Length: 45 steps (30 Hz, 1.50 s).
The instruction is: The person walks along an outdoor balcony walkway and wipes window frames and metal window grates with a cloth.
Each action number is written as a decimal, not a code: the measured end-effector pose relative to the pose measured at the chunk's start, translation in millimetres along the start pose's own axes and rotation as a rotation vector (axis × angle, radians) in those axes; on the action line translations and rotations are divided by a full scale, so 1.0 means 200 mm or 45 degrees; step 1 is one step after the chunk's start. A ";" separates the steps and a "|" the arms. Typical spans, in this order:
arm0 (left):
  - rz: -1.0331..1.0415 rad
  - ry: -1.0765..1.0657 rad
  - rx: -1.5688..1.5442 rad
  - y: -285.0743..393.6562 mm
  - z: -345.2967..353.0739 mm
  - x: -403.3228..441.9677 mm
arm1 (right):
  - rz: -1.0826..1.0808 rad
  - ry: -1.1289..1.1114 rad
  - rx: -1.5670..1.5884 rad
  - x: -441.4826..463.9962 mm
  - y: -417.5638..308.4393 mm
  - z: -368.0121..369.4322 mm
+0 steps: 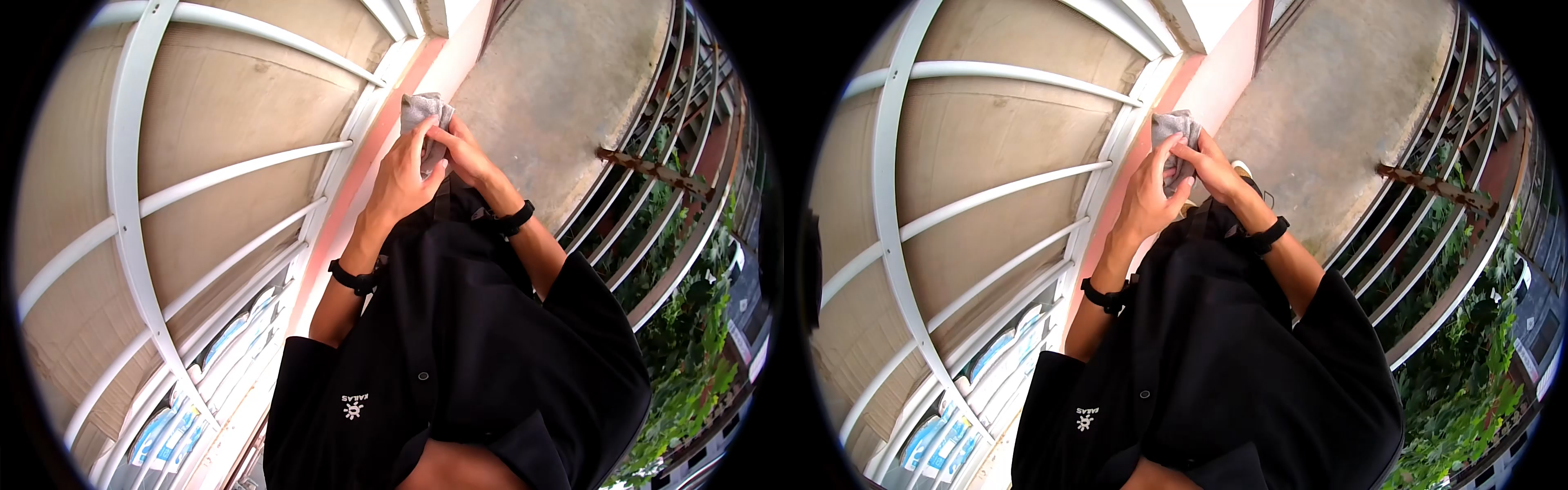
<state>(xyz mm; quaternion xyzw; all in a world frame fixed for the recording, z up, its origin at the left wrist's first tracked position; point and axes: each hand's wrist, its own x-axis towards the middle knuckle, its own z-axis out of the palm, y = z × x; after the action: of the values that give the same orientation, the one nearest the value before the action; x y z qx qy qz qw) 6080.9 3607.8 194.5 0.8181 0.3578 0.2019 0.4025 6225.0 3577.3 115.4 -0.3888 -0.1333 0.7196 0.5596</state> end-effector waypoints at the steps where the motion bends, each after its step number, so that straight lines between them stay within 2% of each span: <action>1: 0.000 -0.028 0.001 0.01 0.00 0.00 | -0.003 -0.001 -0.001 0.02 -0.01 -0.02; 2: 0.000 -0.027 0.001 0.02 -0.01 0.00 | -0.033 0.087 0.152 0.03 -0.02 -0.03; 4: -0.334 0.046 -0.185 0.02 -0.03 0.00 | -0.104 0.212 0.339 0.05 -0.04 -0.07; 5: -0.335 0.046 -0.184 -0.01 -0.04 -0.01 | -0.102 0.211 0.340 0.06 -0.05 -0.08; 7: -0.243 0.251 0.209 -0.08 -0.04 -0.01 | -0.077 0.175 0.455 0.07 -0.08 -0.09; 8: -0.132 0.354 0.235 -0.10 -0.03 0.00 | -0.057 0.157 0.467 0.06 -0.09 -0.09; 9: -0.132 0.354 0.236 -0.12 -0.02 0.02 | -0.057 0.157 0.467 0.06 -0.10 -0.08; 11: -0.280 0.282 -0.210 -0.15 0.00 0.03 | -0.023 0.098 0.383 0.06 -0.09 -0.07; 12: -0.454 0.198 -0.442 -0.16 0.01 0.03 | -0.022 0.094 0.381 0.06 -0.09 -0.07; 15: -0.529 0.121 -0.355 -0.18 0.00 0.03 | -0.048 0.098 0.273 0.06 -0.08 -0.06; 21: -0.526 0.061 -0.242 -0.13 -0.04 0.02 | -0.103 -0.035 0.498 0.04 -0.07 -0.11; 24: -0.479 0.186 -0.190 -0.16 -0.03 0.02 | -0.142 -0.126 0.407 0.02 -0.10 -0.09; 26: -0.507 0.242 -0.325 -0.21 0.00 0.01 | -0.301 -0.305 -0.007 0.02 -0.14 -0.10; 27: -0.536 0.300 -0.459 -0.24 0.01 0.00 | -0.302 -0.304 -0.007 0.01 -0.16 -0.10; 28: -0.535 0.299 -0.459 -0.23 0.00 0.01 | -0.357 -0.340 -0.293 0.00 -0.18 -0.10; 29: -0.611 0.359 -0.649 -0.21 -0.01 0.01 | -0.408 -0.373 -0.581 -0.01 -0.21 -0.09; 30: -0.687 0.420 -0.839 -0.20 -0.01 0.02 | -0.371 -0.392 -0.598 -0.04 -0.22 -0.07; 33: -0.724 0.391 -0.841 -0.17 -0.04 0.01 | -0.338 -0.481 -0.517 -0.03 -0.23 -0.11; 34: -0.724 0.390 -0.841 -0.16 -0.04 0.01 | -0.338 -0.481 -0.516 -0.01 -0.20 -0.12; 36: -0.608 0.337 -0.820 -0.14 -0.02 0.01 | -0.154 -0.294 -0.445 0.02 -0.12 -0.16; 40: -0.465 0.361 -0.836 -0.16 0.00 0.03 | -0.215 -0.140 -0.157 0.01 -0.08 -0.05; 43: -0.483 0.375 -0.897 -0.17 0.01 0.08 | 0.023 -0.115 0.089 0.03 -0.05 -0.04; 45: -0.524 0.335 -0.848 -0.21 0.00 0.10 | -0.041 -0.044 -0.013 0.09 -0.04 -0.04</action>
<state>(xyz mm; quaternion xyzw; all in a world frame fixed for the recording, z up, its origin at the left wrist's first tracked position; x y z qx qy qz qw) 6076.8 3640.3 162.4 0.5217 0.4772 0.3248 0.6282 6234.8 3595.2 108.2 -0.3769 -0.1528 0.7164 0.5669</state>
